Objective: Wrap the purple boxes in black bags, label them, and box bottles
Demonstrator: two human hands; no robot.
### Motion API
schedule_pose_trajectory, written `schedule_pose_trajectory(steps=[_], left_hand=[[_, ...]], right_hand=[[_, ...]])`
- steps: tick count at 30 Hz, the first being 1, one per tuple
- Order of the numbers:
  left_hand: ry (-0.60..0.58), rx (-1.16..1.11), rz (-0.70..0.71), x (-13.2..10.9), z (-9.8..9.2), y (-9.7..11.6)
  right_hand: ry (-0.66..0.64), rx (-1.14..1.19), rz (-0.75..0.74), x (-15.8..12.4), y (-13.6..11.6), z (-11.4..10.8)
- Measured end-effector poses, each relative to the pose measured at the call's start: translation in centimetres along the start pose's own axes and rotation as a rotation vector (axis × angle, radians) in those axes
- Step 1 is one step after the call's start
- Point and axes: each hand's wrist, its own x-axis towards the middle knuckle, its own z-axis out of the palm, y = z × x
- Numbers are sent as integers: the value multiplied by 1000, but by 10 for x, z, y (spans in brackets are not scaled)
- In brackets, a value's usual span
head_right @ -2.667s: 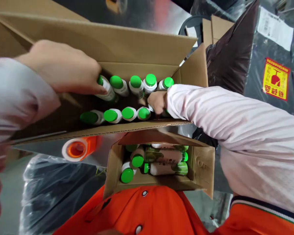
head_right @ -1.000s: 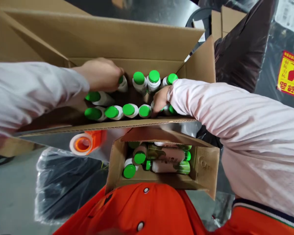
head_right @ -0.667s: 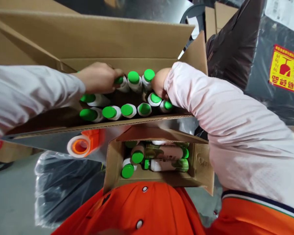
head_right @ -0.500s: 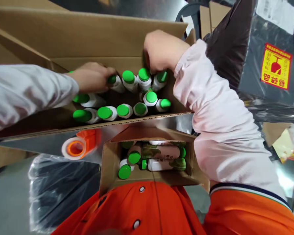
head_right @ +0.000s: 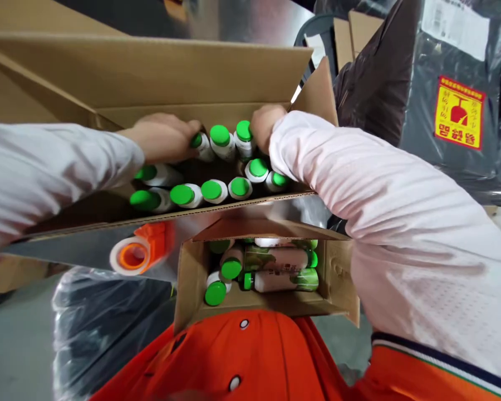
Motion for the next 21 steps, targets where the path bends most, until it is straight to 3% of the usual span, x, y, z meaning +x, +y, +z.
schedule_pose_trajectory(steps=[3,8,12,16,18,21], left_hand=[[43,7,25,0,-3,-1],[122,64,58,-7,-13,-1],[112,45,11,-11,-27,2],[193,9,-62,-26,-47,2],[231,3,-106,-36,-53,0],[238,5,-152,-46,-56,-6]], right_hand=[[15,-5,57,-7,-1,-6],[253,-25,20,-19,1,-22],[325,-49,-12,-20,2,-26],[390,22,77,-26,10,-30],[336,45,70,-29,15,-32],[101,86,-218,-31,17,-27]])
